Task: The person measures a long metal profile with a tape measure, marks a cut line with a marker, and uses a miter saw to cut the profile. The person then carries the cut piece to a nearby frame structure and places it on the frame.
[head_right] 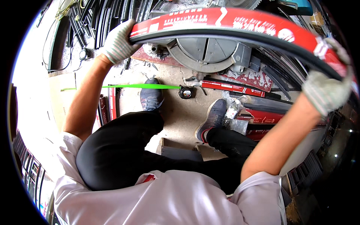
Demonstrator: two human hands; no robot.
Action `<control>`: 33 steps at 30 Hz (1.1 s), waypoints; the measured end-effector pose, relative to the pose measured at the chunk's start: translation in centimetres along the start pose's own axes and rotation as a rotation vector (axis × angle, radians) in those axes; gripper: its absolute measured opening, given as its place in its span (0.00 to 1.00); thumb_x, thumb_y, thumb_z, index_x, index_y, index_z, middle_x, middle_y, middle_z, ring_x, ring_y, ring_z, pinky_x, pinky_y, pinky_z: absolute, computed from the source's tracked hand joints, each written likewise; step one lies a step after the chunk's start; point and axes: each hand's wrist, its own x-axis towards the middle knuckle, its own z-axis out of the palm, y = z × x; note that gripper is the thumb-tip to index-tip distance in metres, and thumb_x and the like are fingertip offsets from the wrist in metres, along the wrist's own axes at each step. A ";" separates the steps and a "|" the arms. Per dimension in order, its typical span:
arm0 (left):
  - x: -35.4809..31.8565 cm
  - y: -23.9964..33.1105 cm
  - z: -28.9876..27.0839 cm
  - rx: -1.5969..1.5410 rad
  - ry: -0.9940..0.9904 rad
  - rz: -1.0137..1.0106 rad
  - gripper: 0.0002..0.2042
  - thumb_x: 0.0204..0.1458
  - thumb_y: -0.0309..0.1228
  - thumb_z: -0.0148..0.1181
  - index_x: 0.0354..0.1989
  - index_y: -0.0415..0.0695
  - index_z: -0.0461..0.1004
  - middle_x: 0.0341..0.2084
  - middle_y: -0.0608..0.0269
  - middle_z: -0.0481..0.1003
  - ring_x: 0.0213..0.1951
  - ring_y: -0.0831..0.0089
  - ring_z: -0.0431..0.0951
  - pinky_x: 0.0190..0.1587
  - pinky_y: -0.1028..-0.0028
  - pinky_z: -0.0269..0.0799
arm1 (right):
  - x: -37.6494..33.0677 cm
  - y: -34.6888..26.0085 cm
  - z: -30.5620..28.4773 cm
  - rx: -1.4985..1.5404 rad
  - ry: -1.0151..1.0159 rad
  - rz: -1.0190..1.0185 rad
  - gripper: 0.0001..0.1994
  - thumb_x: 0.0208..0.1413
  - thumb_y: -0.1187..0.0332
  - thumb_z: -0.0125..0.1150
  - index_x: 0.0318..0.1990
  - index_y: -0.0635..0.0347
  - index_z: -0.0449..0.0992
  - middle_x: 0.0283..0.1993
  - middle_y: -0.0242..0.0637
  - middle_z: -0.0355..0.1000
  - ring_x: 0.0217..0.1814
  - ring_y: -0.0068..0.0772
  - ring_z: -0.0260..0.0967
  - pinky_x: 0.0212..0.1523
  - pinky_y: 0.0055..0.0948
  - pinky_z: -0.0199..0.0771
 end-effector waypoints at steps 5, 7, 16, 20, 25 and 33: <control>-1.2 -2.7 -0.3 0.202 -0.177 0.038 0.18 0.45 0.32 0.74 0.40 0.42 0.72 0.31 0.49 0.73 0.35 0.45 0.76 0.40 0.59 0.75 | -8.1 13.3 -8.1 0.231 0.086 0.398 0.19 0.64 0.56 0.62 0.50 0.66 0.78 0.53 0.50 0.78 0.59 0.46 0.76 0.65 0.50 0.77; -1.5 -3.7 -0.4 0.265 -0.217 0.037 0.16 0.44 0.33 0.73 0.36 0.42 0.72 0.30 0.48 0.74 0.36 0.44 0.77 0.40 0.56 0.74 | -10.4 18.4 -9.0 0.252 0.515 0.593 0.20 0.64 0.55 0.66 0.52 0.64 0.76 0.53 0.48 0.78 0.57 0.46 0.76 0.61 0.50 0.80; -1.3 -8.2 0.5 0.462 -0.389 -0.032 0.17 0.43 0.32 0.73 0.39 0.42 0.74 0.35 0.49 0.77 0.42 0.46 0.79 0.46 0.55 0.75 | -16.8 29.1 -11.3 0.259 0.691 1.019 0.31 0.56 0.48 0.75 0.57 0.60 0.74 0.59 0.42 0.75 0.60 0.45 0.75 0.64 0.47 0.78; -1.3 -10.1 0.3 0.486 -0.393 -0.046 0.19 0.43 0.35 0.76 0.40 0.42 0.73 0.36 0.49 0.77 0.42 0.46 0.78 0.46 0.54 0.75 | -17.1 30.3 -11.6 0.086 0.589 1.168 0.36 0.51 0.43 0.77 0.55 0.65 0.72 0.52 0.42 0.76 0.54 0.41 0.76 0.51 0.43 0.86; -1.6 -11.8 -0.5 0.449 -0.353 -0.044 0.20 0.42 0.31 0.78 0.38 0.42 0.72 0.33 0.51 0.74 0.40 0.46 0.75 0.43 0.55 0.72 | -18.0 31.3 -11.4 -0.013 0.426 1.243 0.31 0.53 0.40 0.75 0.46 0.61 0.75 0.36 0.41 0.79 0.37 0.40 0.81 0.38 0.41 0.88; -1.8 -13.5 -0.9 0.503 -0.376 -0.102 0.21 0.40 0.31 0.78 0.38 0.43 0.71 0.36 0.51 0.76 0.43 0.45 0.76 0.45 0.54 0.74 | -18.2 31.0 -10.4 -0.178 0.319 1.320 0.26 0.56 0.40 0.71 0.35 0.57 0.79 0.27 0.35 0.80 0.24 0.36 0.79 0.27 0.35 0.85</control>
